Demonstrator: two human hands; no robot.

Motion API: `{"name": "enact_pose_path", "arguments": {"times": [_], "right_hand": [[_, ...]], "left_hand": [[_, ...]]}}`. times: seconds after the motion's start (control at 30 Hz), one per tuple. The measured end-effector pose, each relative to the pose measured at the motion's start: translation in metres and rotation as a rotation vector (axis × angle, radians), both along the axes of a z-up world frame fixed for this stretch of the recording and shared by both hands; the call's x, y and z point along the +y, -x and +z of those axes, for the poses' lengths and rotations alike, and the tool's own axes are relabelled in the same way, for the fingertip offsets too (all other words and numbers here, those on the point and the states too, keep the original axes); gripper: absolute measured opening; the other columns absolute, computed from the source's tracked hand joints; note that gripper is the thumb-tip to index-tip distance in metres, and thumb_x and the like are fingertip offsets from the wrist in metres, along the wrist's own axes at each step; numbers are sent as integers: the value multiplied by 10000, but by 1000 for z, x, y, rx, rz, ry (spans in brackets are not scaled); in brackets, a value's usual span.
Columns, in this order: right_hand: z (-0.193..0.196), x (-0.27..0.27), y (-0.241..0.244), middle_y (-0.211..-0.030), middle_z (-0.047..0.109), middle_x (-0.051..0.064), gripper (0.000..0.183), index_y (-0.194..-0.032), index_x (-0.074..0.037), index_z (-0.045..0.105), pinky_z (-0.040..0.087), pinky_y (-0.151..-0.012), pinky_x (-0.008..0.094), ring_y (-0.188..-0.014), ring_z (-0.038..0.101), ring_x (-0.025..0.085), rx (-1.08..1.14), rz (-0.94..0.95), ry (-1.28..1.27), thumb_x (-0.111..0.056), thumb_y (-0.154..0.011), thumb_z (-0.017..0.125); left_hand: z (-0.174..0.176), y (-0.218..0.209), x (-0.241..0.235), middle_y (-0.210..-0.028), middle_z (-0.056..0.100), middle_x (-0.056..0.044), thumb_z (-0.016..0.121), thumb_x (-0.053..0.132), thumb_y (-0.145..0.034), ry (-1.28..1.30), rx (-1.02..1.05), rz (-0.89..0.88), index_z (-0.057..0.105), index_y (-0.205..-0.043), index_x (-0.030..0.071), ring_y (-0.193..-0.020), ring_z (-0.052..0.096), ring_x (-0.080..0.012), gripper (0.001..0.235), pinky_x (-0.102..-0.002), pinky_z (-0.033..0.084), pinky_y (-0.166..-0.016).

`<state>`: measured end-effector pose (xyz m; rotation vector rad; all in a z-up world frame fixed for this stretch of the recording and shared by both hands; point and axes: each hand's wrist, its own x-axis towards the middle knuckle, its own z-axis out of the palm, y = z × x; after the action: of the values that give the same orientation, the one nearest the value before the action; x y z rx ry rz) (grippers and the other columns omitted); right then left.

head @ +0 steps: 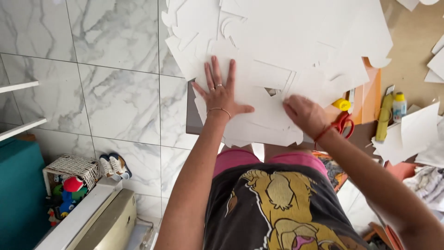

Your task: Folding flat cardboard templates into boxes on a work table

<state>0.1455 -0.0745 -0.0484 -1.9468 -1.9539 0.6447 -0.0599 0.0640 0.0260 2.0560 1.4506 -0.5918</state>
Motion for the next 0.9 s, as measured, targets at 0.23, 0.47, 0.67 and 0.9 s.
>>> {"name": "enact_pose_path", "arguments": {"times": [0.23, 0.47, 0.67, 0.9], "right_hand": [[-2, 33, -15, -591, 466, 90, 194, -779, -98, 450, 434, -471, 360, -555, 566, 295, -65, -83, -185, -138, -900, 597], [-1, 14, -7, -515, 496, 34, 185, -729, -152, 474, 437, -437, 330, -486, 560, 238, -46, -169, 3, -234, -849, 589], [14, 59, -34, -655, 567, 103, 157, -825, -74, 492, 424, -471, 340, -559, 570, 264, 188, -231, -70, -120, -877, 633], [0, 86, -19, -633, 544, 91, 152, -818, -81, 492, 448, -493, 369, -584, 581, 284, 153, -76, -73, -124, -856, 634]], "left_hand": [[1, -1, 2, -1372, -291, -156, 769, 617, -530, 14, -23, 16, -190, -1360, 269, -1271, -261, -330, 1315, -702, -82, -902], [2, 0, 3, -1371, -292, -149, 768, 601, -509, 34, -30, 33, -182, -1357, 273, -1271, -257, -328, 1315, -689, -91, -906], [4, 0, 4, -1366, -305, -148, 766, 592, -520, 55, -13, 30, -192, -1351, 279, -1267, -270, -323, 1307, -687, -114, -901], [3, -3, 5, -1362, -309, -148, 760, 601, -541, 62, 26, 18, -199, -1349, 283, -1265, -272, -323, 1293, -681, -117, -904]]}}
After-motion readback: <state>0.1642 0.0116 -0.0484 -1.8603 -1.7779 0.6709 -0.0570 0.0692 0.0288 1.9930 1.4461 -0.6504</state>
